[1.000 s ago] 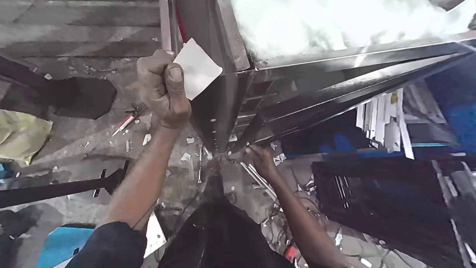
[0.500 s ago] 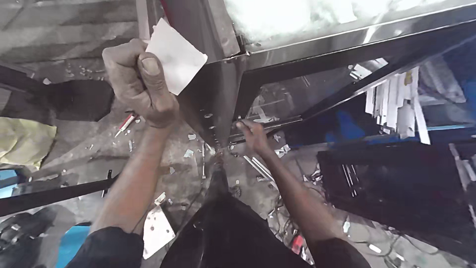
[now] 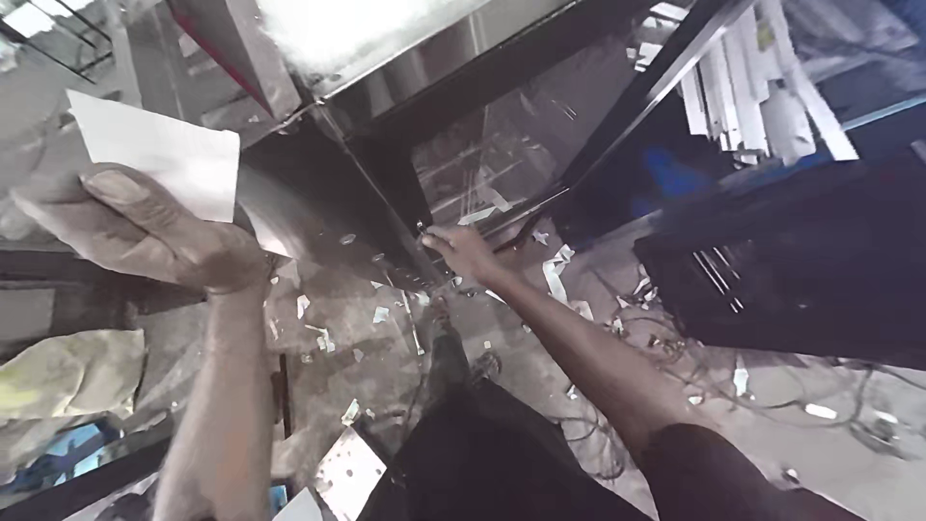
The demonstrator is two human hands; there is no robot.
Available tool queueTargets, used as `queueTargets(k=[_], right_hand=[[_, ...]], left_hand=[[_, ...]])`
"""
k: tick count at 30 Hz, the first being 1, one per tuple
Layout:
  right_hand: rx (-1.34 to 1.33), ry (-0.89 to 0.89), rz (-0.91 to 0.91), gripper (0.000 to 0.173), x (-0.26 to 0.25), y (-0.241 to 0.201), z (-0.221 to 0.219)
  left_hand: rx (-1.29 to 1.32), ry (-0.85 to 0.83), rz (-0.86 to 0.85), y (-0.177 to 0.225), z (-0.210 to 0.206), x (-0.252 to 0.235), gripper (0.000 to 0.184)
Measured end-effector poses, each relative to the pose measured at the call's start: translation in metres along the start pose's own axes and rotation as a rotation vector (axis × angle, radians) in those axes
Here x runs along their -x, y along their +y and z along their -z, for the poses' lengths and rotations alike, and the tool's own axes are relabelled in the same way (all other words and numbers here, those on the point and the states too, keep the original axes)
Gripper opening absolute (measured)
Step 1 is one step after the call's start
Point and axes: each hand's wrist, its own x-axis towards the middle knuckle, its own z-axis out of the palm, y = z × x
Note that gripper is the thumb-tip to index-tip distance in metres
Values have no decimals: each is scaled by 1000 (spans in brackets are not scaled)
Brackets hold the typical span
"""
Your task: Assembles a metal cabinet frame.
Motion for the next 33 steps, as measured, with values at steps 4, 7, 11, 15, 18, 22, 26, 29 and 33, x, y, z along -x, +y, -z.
queueTargets(k=[4,7,11,15,18,22,26,29,33], right_hand=[[1,9,43,22,19,-7,5],[-48,20,75,21,36,-4,5],[-35,16,42,22,34,0,5],[-34,51,68,23,27,-1,1],[-6,67,68,21,22,-8,1],[35,61,40,25,9,-5,-1],[30,35,2,25,6,-1,-2],[3,-4,-46,31,0,1,-2],[-83,50,-30,29,0,9,-9]], left_hand=[[-68,-9,51,9,6,5,27],[-30,-6,-2,5,2,3,25],[-6,-31,37,20,6,6,24],[17,-33,-2,17,-1,-1,24],[42,-55,-26,17,-5,-5,23],[59,-62,-50,12,-5,-5,25],[-18,-39,1,20,-4,1,23],[-28,16,-18,17,-8,-2,24],[198,67,-53,19,-24,-7,16]])
